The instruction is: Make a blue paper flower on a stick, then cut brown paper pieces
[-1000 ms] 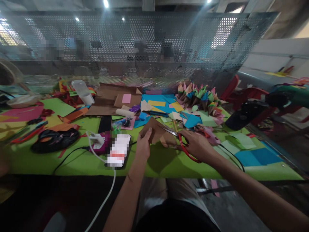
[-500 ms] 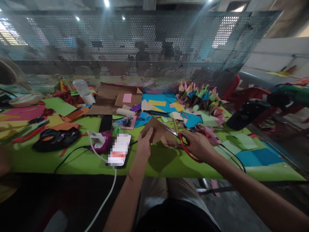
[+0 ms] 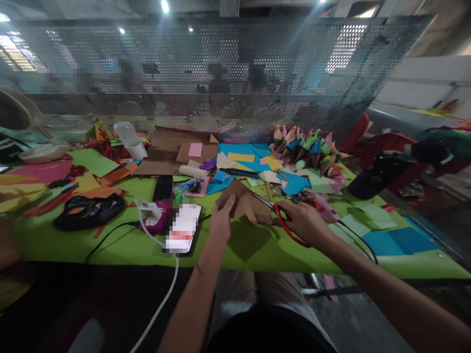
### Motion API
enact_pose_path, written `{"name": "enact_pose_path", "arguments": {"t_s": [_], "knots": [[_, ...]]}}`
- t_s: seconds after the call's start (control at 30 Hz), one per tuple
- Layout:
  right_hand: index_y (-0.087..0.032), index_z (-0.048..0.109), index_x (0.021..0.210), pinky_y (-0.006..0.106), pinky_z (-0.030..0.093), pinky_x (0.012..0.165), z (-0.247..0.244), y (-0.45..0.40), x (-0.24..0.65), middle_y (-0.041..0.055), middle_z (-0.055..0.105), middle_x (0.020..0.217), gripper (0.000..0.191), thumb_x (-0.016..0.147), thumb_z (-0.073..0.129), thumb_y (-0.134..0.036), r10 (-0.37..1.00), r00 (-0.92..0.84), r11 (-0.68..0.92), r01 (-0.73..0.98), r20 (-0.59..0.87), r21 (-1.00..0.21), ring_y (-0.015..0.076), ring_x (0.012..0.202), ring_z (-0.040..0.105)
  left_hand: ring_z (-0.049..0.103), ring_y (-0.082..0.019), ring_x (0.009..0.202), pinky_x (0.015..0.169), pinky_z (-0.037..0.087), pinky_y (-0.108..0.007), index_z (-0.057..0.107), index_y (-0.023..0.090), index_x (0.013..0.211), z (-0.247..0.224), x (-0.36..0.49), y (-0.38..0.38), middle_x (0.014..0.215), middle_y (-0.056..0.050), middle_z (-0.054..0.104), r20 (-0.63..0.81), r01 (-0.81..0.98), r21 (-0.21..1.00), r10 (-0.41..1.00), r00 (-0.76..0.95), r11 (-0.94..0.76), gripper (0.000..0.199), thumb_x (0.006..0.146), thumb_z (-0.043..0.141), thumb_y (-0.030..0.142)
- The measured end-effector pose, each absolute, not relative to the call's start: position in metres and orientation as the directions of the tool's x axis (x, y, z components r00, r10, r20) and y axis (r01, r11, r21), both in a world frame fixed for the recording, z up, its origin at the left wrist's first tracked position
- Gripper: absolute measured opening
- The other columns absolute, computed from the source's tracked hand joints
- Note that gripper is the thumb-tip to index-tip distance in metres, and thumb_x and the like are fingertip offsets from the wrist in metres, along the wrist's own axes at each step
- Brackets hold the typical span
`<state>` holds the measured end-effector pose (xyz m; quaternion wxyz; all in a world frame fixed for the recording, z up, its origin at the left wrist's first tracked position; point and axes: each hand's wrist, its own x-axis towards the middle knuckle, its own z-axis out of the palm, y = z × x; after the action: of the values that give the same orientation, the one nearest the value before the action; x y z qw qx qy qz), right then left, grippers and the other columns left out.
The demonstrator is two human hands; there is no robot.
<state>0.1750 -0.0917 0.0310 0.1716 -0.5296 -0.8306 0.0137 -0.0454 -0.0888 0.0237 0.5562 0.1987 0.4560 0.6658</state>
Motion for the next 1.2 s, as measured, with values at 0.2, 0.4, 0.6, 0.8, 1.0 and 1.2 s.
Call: {"name": "enact_pose_path", "arguments": {"t_s": [0.2, 0.4, 0.6, 0.8, 1.0, 1.2], "knots": [[-0.023, 0.07, 0.093, 0.027, 0.038, 0.058, 0.033, -0.093, 0.172, 0.007, 0.076, 0.08, 0.023, 0.09, 0.062, -0.044, 0.887, -0.368, 0.44, 0.859, 0.279, -0.264, 0.0228, 0.069, 0.069, 0.073, -0.028, 0.103, 0.096, 0.056, -0.042, 0.073, 0.019, 0.093, 0.01, -0.046, -0.083, 0.108, -0.012, 0.077, -0.153, -0.605, 0.795, 0.953, -0.262, -0.039, 0.03, 0.067, 0.083, 0.028], [-0.022, 0.067, 0.098, 0.026, 0.039, 0.059, 0.042, -0.096, 0.168, 0.0065, 0.076, 0.085, 0.025, 0.086, 0.067, -0.044, 0.897, -0.39, 0.435, 0.859, 0.206, -0.268, 0.0225, 0.073, 0.069, 0.073, -0.023, 0.097, 0.091, 0.057, -0.035, 0.073, 0.02, 0.092, 0.009, -0.046, -0.083, 0.104, -0.009, 0.078, -0.176, -0.587, 0.809, 0.946, -0.274, -0.019, 0.03, 0.066, 0.084, 0.03], [-0.022, 0.064, 0.105, 0.025, 0.04, 0.06, 0.045, -0.098, 0.169, 0.0075, 0.076, 0.089, 0.03, 0.088, 0.063, -0.046, 0.896, -0.422, 0.443, 0.844, 0.137, -0.302, 0.0233, 0.076, 0.069, 0.073, -0.022, 0.096, 0.089, 0.058, -0.034, 0.073, 0.017, 0.097, 0.007, -0.046, -0.082, 0.107, -0.009, 0.078, -0.164, -0.589, 0.808, 0.955, -0.249, -0.014, 0.042, 0.061, 0.087, 0.034], [-0.021, 0.061, 0.104, 0.028, 0.046, 0.064, 0.051, -0.095, 0.171, 0.0074, 0.073, 0.09, 0.037, 0.09, 0.056, -0.055, 0.879, -0.47, 0.453, 0.765, 0.083, -0.458, 0.0232, 0.076, 0.068, 0.074, -0.026, 0.098, 0.089, 0.057, -0.035, 0.075, 0.017, 0.094, 0.005, -0.046, -0.082, 0.105, -0.011, 0.079, -0.153, -0.601, 0.799, 0.968, -0.2, 0.002, 0.051, 0.052, 0.092, 0.041], [-0.02, 0.06, 0.099, 0.029, 0.049, 0.06, 0.057, -0.096, 0.172, 0.0035, 0.066, 0.08, 0.049, 0.089, 0.049, -0.067, 0.863, -0.505, 0.395, 0.652, 0.017, -0.647, 0.0195, 0.068, 0.063, 0.074, -0.029, 0.102, 0.091, 0.057, -0.039, 0.076, 0.017, 0.097, 0.002, -0.047, -0.081, 0.106, -0.012, 0.078, -0.197, -0.589, 0.806, 0.967, -0.159, 0.067, 0.054, 0.053, 0.093, 0.043], [-0.021, 0.058, 0.095, 0.024, 0.053, 0.053, 0.052, -0.097, 0.168, 0.0015, 0.06, 0.083, 0.052, 0.084, 0.053, -0.072, 0.874, -0.484, 0.255, 0.543, -0.05, -0.8, 0.0153, 0.066, 0.062, 0.074, -0.029, 0.103, 0.091, 0.057, -0.038, 0.076, 0.017, 0.101, -0.002, -0.047, -0.079, 0.11, -0.013, 0.077, -0.151, -0.571, 0.82, 0.977, -0.149, 0.04, 0.058, 0.053, 0.093, 0.045]]}}
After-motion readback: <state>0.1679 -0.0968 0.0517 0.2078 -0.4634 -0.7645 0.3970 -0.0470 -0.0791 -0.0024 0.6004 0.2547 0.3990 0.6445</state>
